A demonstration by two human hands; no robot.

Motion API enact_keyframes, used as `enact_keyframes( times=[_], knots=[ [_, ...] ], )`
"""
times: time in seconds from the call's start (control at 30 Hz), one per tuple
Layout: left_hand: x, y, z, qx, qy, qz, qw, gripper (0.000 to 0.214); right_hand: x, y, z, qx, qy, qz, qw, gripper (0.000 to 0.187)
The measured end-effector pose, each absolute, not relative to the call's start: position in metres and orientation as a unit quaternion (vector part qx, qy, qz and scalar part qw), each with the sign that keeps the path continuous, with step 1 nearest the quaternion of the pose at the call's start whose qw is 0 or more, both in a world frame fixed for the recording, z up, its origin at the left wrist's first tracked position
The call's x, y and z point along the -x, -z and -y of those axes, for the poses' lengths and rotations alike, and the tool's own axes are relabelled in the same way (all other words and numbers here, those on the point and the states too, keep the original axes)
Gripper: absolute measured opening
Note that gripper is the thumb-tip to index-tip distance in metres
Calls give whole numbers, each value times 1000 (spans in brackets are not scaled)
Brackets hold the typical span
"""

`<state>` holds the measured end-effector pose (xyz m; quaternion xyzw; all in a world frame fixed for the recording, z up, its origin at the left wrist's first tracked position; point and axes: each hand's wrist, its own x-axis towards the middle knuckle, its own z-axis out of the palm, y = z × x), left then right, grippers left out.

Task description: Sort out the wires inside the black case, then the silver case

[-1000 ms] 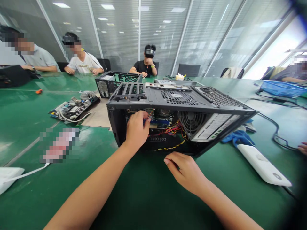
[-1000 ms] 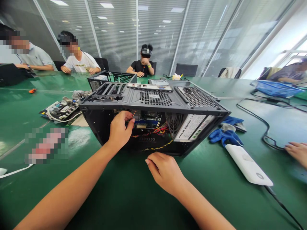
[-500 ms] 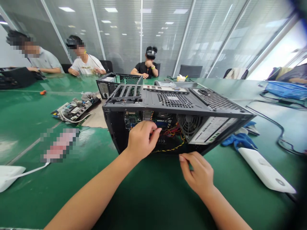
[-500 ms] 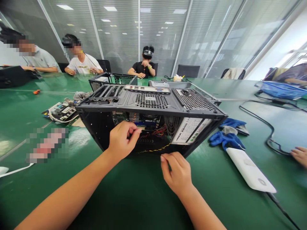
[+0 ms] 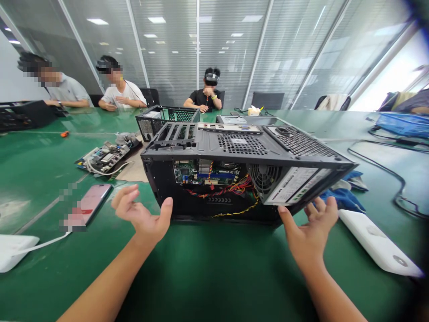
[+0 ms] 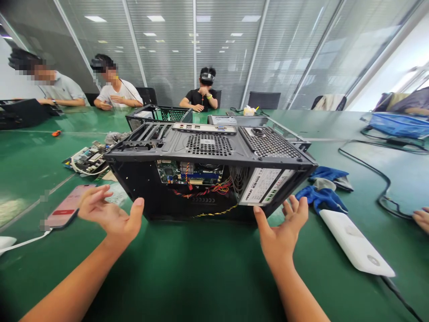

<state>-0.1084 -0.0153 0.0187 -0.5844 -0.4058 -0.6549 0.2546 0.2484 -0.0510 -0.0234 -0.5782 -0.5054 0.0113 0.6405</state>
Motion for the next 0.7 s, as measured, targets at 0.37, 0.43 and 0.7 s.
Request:
enact_keyframes(
  times=[0.37,0.43,0.7],
  knots=[
    [116,15,12,600,562,565,-69,42,-247,34,41,647,-105,480,583,48],
    [110,16,12,591,555,581,-81,31,-250,37,38,655,-114,479,574,43],
    [94,15,10,490,562,639,-188,21,-259,54,33,665,-162,492,538,30]
  ],
)
